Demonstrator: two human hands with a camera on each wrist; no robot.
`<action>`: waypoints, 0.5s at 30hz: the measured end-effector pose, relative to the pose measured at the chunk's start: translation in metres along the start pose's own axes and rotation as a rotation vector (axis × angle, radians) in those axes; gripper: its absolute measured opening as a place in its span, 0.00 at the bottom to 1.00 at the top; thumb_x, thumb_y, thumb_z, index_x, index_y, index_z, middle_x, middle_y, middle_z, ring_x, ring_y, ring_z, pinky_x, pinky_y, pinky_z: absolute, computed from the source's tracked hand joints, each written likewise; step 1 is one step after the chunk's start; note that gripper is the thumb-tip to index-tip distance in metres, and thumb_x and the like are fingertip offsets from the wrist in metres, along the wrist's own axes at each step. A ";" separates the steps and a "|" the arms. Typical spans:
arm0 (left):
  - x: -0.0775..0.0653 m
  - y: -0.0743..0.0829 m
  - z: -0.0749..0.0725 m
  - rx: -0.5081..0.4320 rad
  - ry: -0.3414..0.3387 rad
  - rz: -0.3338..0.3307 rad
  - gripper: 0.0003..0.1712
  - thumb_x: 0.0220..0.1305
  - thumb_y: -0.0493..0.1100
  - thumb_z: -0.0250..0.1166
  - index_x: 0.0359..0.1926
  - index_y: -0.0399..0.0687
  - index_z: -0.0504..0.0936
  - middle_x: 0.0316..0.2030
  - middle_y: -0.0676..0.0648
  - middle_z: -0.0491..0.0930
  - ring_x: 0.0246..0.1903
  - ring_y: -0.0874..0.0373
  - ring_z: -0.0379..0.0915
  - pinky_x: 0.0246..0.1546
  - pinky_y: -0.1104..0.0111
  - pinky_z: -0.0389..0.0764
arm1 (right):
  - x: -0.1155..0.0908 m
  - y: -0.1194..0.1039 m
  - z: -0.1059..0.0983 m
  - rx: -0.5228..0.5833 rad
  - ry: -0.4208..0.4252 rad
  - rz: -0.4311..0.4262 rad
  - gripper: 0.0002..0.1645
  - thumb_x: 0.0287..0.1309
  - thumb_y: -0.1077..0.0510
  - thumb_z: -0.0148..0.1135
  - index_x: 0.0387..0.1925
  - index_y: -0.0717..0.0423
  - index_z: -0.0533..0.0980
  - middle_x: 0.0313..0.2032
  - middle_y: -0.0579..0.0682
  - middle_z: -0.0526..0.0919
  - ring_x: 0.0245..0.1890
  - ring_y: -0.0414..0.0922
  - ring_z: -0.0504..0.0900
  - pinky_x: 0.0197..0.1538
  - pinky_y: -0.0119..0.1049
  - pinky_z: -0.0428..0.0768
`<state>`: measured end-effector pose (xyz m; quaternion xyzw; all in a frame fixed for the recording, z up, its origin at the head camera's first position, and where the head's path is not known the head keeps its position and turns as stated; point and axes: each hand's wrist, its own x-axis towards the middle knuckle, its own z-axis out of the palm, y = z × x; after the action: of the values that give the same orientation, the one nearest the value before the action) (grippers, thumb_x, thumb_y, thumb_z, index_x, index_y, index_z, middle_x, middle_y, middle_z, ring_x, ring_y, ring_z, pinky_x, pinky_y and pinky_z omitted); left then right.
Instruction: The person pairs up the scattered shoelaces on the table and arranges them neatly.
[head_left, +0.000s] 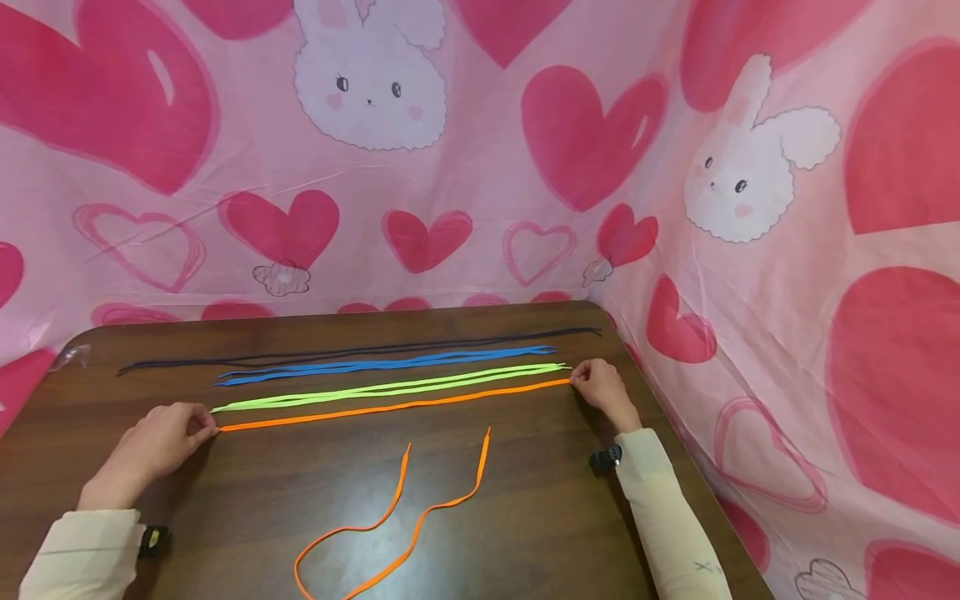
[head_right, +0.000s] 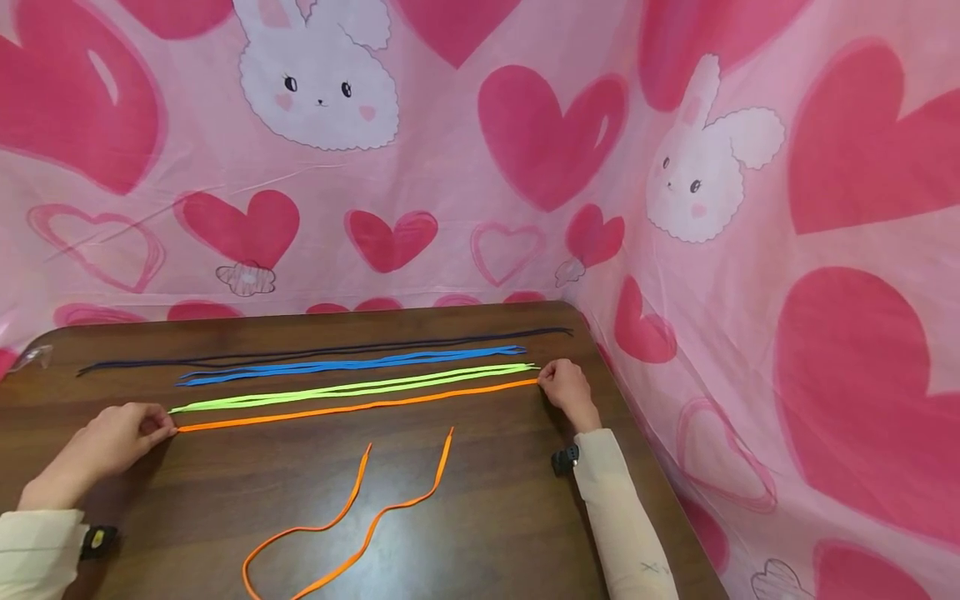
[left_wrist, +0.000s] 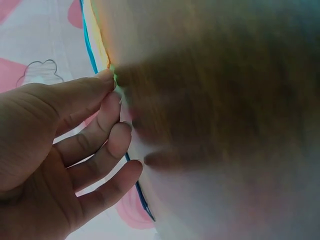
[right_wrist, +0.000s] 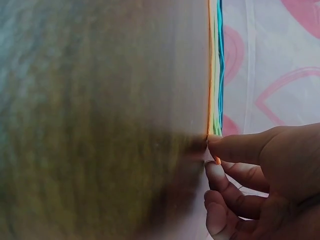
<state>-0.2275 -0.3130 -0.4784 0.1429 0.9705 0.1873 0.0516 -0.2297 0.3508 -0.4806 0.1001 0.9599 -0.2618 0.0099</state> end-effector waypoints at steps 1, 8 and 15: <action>0.000 0.000 0.000 0.002 0.000 0.000 0.03 0.61 0.37 0.70 0.31 0.44 0.83 0.27 0.47 0.83 0.30 0.47 0.77 0.25 0.51 0.74 | 0.000 0.000 0.000 -0.002 0.003 -0.005 0.07 0.63 0.60 0.67 0.35 0.61 0.83 0.30 0.53 0.81 0.32 0.49 0.76 0.41 0.44 0.76; -0.004 0.001 -0.003 0.028 0.032 -0.030 0.05 0.61 0.42 0.72 0.33 0.47 0.83 0.30 0.43 0.84 0.31 0.39 0.79 0.20 0.51 0.71 | 0.002 0.001 -0.003 -0.013 0.004 -0.021 0.08 0.62 0.59 0.69 0.36 0.61 0.83 0.32 0.55 0.84 0.34 0.51 0.78 0.44 0.48 0.78; -0.008 0.035 -0.006 -0.041 0.078 0.085 0.05 0.61 0.39 0.73 0.35 0.45 0.84 0.28 0.49 0.86 0.29 0.52 0.80 0.25 0.56 0.76 | -0.009 -0.017 -0.017 0.029 0.018 -0.103 0.12 0.60 0.60 0.71 0.41 0.64 0.82 0.40 0.60 0.86 0.41 0.56 0.81 0.52 0.53 0.80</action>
<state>-0.2115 -0.2863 -0.4596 0.1757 0.9607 0.2148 0.0085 -0.2241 0.3433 -0.4570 0.0530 0.9599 -0.2748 -0.0139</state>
